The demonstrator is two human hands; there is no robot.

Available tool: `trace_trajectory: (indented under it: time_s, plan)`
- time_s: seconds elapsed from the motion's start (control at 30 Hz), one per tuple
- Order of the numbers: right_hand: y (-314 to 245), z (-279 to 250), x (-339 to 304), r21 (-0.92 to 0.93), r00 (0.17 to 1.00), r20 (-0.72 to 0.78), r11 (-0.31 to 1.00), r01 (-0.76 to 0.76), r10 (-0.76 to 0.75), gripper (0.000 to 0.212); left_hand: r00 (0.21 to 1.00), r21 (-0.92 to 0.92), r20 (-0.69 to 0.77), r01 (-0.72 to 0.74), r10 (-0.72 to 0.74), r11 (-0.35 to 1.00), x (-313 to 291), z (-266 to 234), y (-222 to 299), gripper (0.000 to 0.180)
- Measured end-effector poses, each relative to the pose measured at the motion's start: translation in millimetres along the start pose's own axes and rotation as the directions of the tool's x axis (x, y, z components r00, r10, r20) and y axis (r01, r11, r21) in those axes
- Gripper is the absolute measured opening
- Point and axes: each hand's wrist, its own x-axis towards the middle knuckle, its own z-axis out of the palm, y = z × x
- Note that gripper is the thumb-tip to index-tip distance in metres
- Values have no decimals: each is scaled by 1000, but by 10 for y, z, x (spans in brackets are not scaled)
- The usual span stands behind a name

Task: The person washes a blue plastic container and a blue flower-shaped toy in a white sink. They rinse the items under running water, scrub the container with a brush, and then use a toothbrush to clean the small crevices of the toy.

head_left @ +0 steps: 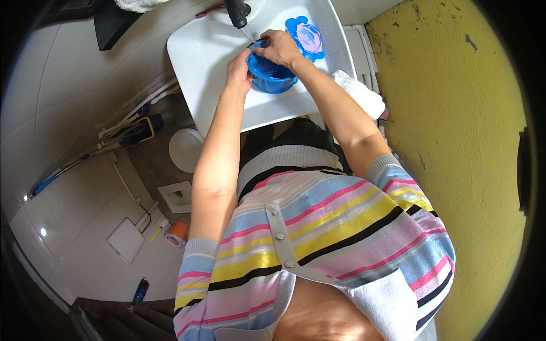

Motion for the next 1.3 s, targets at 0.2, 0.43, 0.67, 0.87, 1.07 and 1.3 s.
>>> trace_trajectory:
  time_s: [0.2,0.43,0.67,0.87,1.07,1.3]
  plan:
    - [-30,29,0,63,998,-4,996,-64,64,50,999,61,-42,-8,10,998,-46,28,36,23]
    - [128,68,84,115,999,-48,993,-17,23,48,999,142,-24,-28,32,990,-135,17,61,24]
    - [251,-312,-243,66,961,-260,994,-83,97,36,900,769,-30,-257,435,585,51,-237,-60,47]
    - [574,132,-416,-120,981,-98,977,-178,166,32,955,474,-292,96,53,875,34,-235,-410,58]
    - [703,212,-323,-33,974,-195,991,-126,117,26,963,268,-196,232,-182,935,41,-284,-386,81]
    - [591,206,-199,461,977,-85,877,-136,197,37,959,21,249,136,-137,990,-346,-135,-102,71]
